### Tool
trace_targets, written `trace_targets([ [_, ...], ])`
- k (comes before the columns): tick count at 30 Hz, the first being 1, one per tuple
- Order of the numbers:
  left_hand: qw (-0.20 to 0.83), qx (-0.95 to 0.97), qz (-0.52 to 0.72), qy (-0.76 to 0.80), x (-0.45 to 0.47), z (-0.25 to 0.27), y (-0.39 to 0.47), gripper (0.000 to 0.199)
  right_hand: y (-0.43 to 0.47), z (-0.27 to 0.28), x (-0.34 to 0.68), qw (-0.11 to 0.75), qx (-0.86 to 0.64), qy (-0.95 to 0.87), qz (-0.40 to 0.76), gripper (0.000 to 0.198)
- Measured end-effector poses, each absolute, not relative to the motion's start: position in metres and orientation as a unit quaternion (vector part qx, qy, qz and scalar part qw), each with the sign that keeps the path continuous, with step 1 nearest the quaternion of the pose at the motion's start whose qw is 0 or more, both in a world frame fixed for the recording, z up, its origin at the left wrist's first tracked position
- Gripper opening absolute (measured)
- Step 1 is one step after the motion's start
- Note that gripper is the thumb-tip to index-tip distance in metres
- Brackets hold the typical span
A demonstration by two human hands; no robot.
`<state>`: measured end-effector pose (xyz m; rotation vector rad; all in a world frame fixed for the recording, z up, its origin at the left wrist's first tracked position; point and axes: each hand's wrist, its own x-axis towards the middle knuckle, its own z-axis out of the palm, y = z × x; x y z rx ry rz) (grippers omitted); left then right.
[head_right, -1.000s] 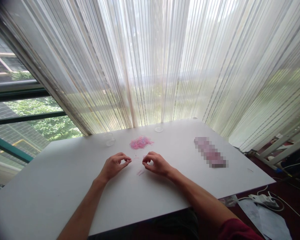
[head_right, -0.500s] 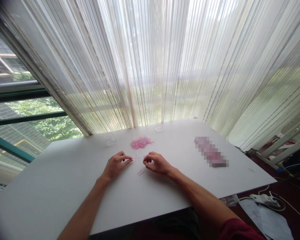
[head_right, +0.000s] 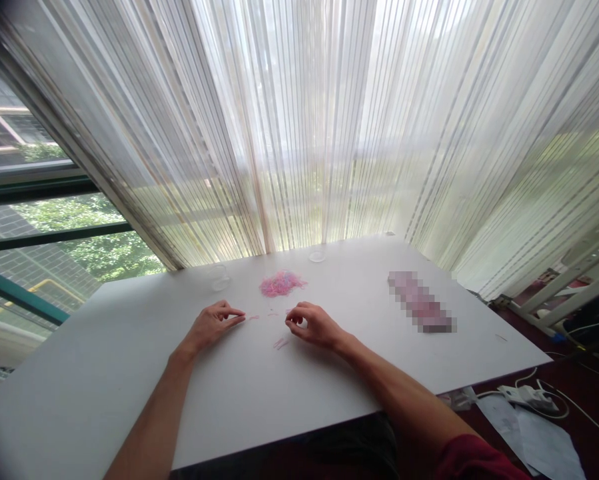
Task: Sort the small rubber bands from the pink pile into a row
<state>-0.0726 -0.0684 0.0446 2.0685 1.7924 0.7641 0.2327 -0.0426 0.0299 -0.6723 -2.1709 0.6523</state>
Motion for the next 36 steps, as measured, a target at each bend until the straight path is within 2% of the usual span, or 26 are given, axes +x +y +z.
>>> trace_targets([
  [9, 0.174, 0.720, 0.269, 0.616, -0.070, 0.044, -0.068, 0.032, -0.042, 0.030, 0.233, 0.377, -0.263, -0.851, 0.252, 0.009],
  [16, 0.246, 0.658, 0.267, 0.660, -0.100, 0.063, -0.080, 0.044, -0.042, 0.030, 0.233, 0.384, -0.260, -0.852, 0.244, 0.009],
  [21, 0.267, 0.655, 0.240, 0.665, -0.112, 0.067, -0.085, 0.045, -0.042, 0.031, 0.233, 0.383, -0.259, -0.852, 0.247, 0.009],
  [25, 0.241, 0.665, 0.258, 0.658, -0.103, 0.062, -0.080, 0.045, -0.042, 0.031, 0.234, 0.386, -0.261, -0.850, 0.245, 0.008],
  [30, 0.159, 0.711, 0.317, 0.608, -0.055, 0.047, -0.070, 0.037, -0.042, 0.030, 0.233, 0.385, -0.262, -0.848, 0.251, 0.008],
  [36, 0.099, 0.738, 0.277, 0.607, -0.008, 0.041, -0.071, 0.024, -0.041, 0.030, 0.232, 0.384, -0.262, -0.849, 0.251, 0.009],
])
